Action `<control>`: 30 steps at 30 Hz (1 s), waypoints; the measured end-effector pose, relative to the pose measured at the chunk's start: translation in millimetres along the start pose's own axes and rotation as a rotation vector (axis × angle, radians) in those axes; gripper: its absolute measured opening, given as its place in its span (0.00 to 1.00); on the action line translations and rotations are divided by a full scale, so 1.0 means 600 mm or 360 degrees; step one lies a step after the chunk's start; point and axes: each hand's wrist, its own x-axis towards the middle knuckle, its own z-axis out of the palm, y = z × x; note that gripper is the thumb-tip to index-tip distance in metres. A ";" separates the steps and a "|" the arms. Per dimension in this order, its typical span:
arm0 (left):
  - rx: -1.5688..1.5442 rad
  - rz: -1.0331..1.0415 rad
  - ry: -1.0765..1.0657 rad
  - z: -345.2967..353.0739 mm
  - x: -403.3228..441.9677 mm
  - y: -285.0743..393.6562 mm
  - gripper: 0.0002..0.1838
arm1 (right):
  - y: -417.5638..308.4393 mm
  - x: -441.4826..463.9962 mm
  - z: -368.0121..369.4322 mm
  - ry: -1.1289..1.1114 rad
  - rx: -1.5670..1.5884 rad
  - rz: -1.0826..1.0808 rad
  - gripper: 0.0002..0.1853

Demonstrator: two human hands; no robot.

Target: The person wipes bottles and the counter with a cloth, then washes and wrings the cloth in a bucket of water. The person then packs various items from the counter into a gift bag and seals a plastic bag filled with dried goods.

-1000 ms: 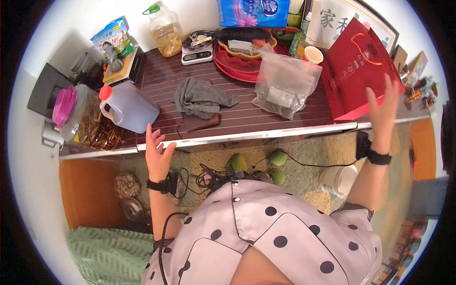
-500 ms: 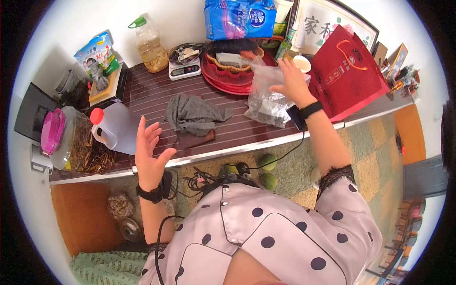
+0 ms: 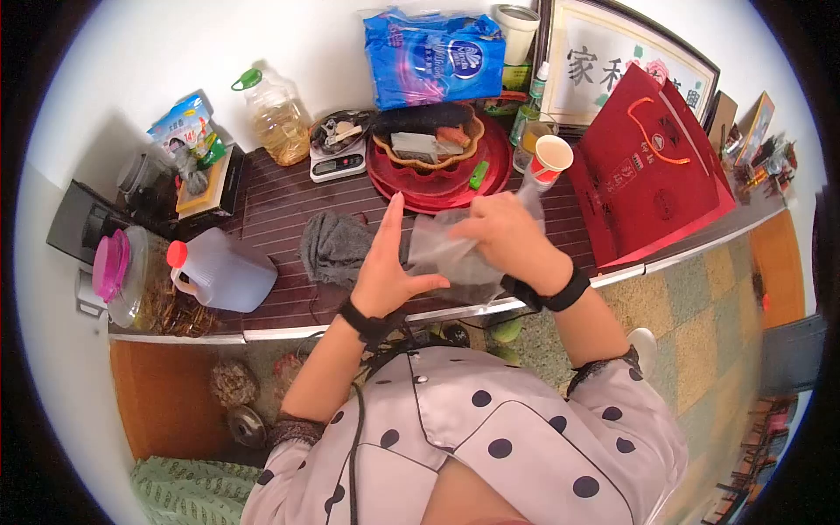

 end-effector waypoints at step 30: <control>-0.1158 -0.0669 0.0283 0.022 -0.066 -0.059 0.21 | -0.082 -0.028 0.076 -0.0367 0.0348 0.0251 0.43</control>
